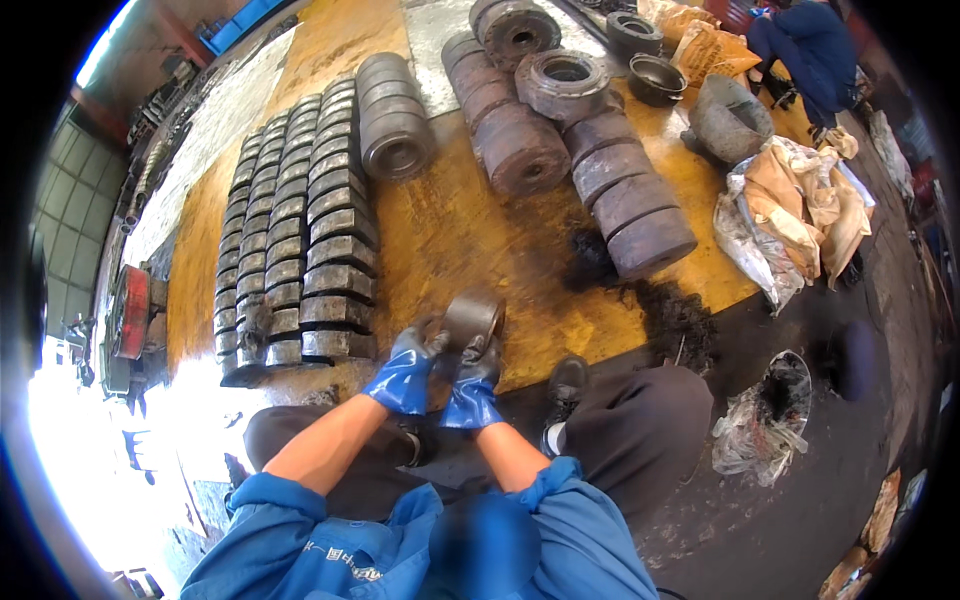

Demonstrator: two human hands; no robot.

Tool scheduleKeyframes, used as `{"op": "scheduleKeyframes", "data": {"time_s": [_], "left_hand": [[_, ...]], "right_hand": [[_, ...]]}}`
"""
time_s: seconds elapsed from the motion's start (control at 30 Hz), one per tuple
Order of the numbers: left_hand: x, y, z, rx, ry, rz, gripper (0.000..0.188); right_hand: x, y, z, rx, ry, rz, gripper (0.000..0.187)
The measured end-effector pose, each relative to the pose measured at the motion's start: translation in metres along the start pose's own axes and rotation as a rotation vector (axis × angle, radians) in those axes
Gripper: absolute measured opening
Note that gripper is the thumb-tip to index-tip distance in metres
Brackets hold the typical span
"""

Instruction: The person sits on the floor and uses a hammer to strike a small metal part held in their left hand. They repeatedly hit the part on a yellow workbench surface surrounded by stacks of similar metal components.

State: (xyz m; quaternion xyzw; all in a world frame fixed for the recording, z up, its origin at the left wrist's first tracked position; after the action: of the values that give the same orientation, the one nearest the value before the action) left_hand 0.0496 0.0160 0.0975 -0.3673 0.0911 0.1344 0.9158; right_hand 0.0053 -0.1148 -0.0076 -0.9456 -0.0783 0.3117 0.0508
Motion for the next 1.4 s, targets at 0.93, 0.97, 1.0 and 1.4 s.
{"op": "scheduleKeyframes", "data": {"time_s": [0.93, 0.97, 1.0, 1.4], "left_hand": [[-0.067, 0.018, -0.109, 0.284, 0.365, -0.215, 0.046], [-0.068, 0.015, -0.109, 0.295, 0.339, -0.256, 0.044], [-0.061, 0.017, -0.109, 0.282, 0.335, -0.254, 0.041], [-0.005, 0.107, -0.08, -1.401, -0.156, 1.059, 0.022]], "right_hand": [[0.123, 0.098, -0.114, -1.945, 0.164, 0.034, 0.032], [0.121, 0.107, -0.114, -1.975, 0.112, -0.014, 0.033], [0.132, 0.12, -0.098, -1.973, 0.153, -0.015, 0.032], [0.025, 0.131, -0.117, -1.836, -0.189, 0.336, 0.046]]}}
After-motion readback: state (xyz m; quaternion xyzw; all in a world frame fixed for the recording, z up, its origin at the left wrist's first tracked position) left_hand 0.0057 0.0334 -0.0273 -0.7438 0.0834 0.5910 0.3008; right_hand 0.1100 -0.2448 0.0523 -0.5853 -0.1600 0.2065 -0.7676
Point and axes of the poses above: each hand's wrist, its own x-axis towards the middle knuckle, its own z-axis out of the back of the hand, y = z × x, the point moved 7 cm from there along x, towards the middle knuckle, and after that the axes turned 5 degrees about x, right-handed, at the moved point
